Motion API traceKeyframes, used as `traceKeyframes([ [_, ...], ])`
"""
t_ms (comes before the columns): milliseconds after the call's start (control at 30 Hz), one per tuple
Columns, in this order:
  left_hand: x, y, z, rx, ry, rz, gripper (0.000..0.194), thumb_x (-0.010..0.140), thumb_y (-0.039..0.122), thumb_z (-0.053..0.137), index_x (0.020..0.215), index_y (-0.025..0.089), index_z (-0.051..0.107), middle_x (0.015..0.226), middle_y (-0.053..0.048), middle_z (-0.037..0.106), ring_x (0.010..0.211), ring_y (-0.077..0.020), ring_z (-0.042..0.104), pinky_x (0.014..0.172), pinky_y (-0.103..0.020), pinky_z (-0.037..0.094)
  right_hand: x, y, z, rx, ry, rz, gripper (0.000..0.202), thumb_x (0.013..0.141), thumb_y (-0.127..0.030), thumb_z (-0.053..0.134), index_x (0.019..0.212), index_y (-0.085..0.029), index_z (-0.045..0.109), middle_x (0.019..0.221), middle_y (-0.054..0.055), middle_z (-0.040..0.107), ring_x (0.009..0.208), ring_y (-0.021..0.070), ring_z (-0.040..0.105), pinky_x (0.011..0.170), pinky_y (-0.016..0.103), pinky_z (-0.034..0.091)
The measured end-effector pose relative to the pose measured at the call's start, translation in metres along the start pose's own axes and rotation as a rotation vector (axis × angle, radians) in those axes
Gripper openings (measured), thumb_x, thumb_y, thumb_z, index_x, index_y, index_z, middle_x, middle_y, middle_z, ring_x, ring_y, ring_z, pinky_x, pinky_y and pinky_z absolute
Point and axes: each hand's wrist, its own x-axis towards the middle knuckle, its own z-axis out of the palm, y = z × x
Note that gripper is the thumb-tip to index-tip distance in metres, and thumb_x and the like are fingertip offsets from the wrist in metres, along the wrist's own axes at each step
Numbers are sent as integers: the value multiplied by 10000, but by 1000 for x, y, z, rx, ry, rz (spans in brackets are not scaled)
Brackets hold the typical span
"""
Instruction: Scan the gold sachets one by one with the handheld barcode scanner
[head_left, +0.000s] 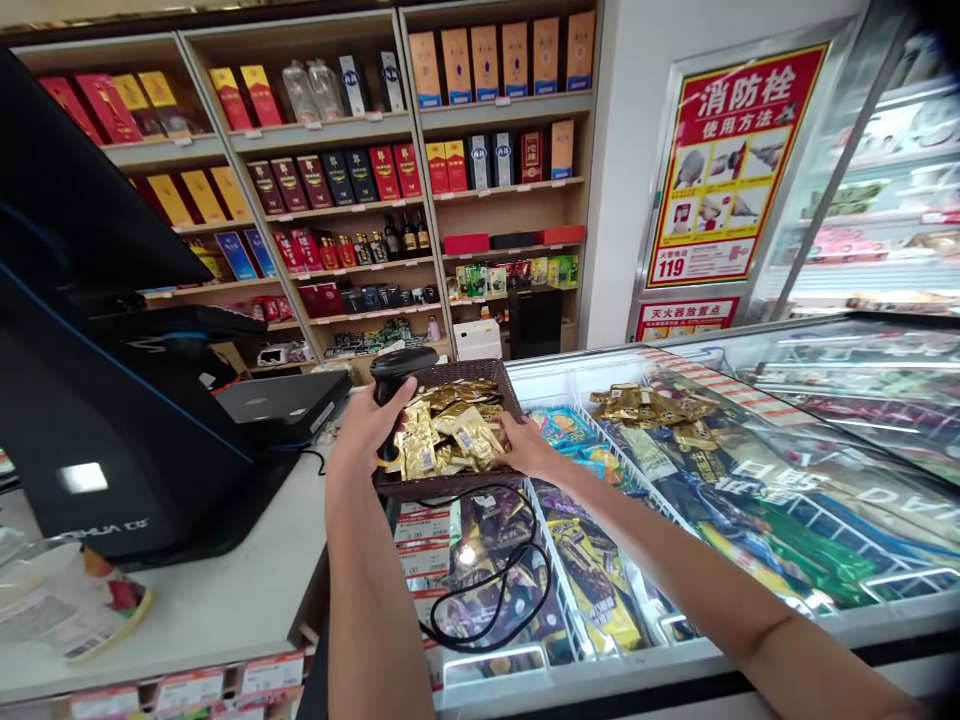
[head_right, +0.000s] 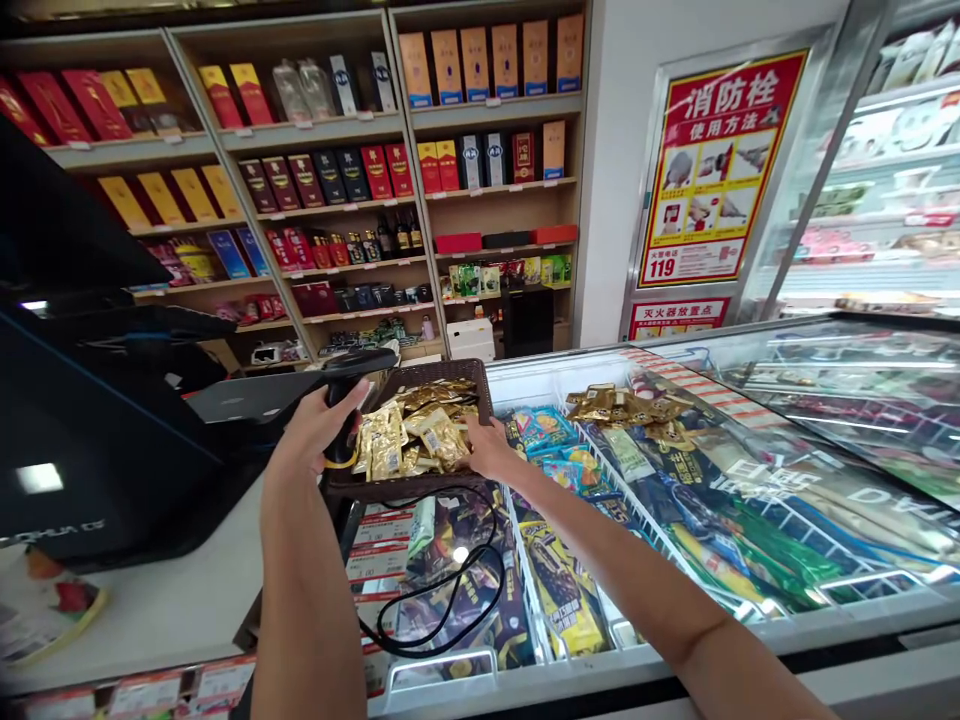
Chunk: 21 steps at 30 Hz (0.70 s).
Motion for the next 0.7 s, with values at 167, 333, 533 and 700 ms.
traceKeyframes([
  [167, -1, 3, 6, 82, -23, 10, 534, 634, 695, 707, 786, 203, 565, 584, 16, 571, 547, -153, 530, 536, -264, 388, 0, -3, -20, 295, 123, -8, 153, 862, -325, 616, 882, -179, 656, 868, 38, 677, 800, 182, 604, 726, 279, 424],
  [333, 1, 8, 21, 333, -173, -29, 548, 643, 715, 685, 833, 208, 603, 570, 15, 594, 574, -183, 571, 534, -256, 376, -1, 22, -80, 661, 132, 163, 94, 845, -271, 618, 842, -180, 592, 718, -20, 624, 606, 118, 565, 569, 217, 430],
  [533, -7, 19, 64, 206, -291, 42, 503, 679, 680, 689, 783, 203, 568, 535, 14, 577, 537, -149, 525, 516, -233, 360, -17, 64, -139, 649, 144, 301, 101, 808, -219, 684, 801, -159, 603, 674, -11, 595, 494, 117, 573, 503, 225, 448],
  [700, -23, 30, 98, 141, -384, 104, 467, 732, 653, 663, 730, 207, 523, 517, 31, 542, 499, -120, 477, 494, -219, 350, -20, 85, -152, 679, 159, 302, 116, 822, -253, 684, 840, -154, 627, 734, 9, 629, 595, 127, 619, 523, 196, 457],
])
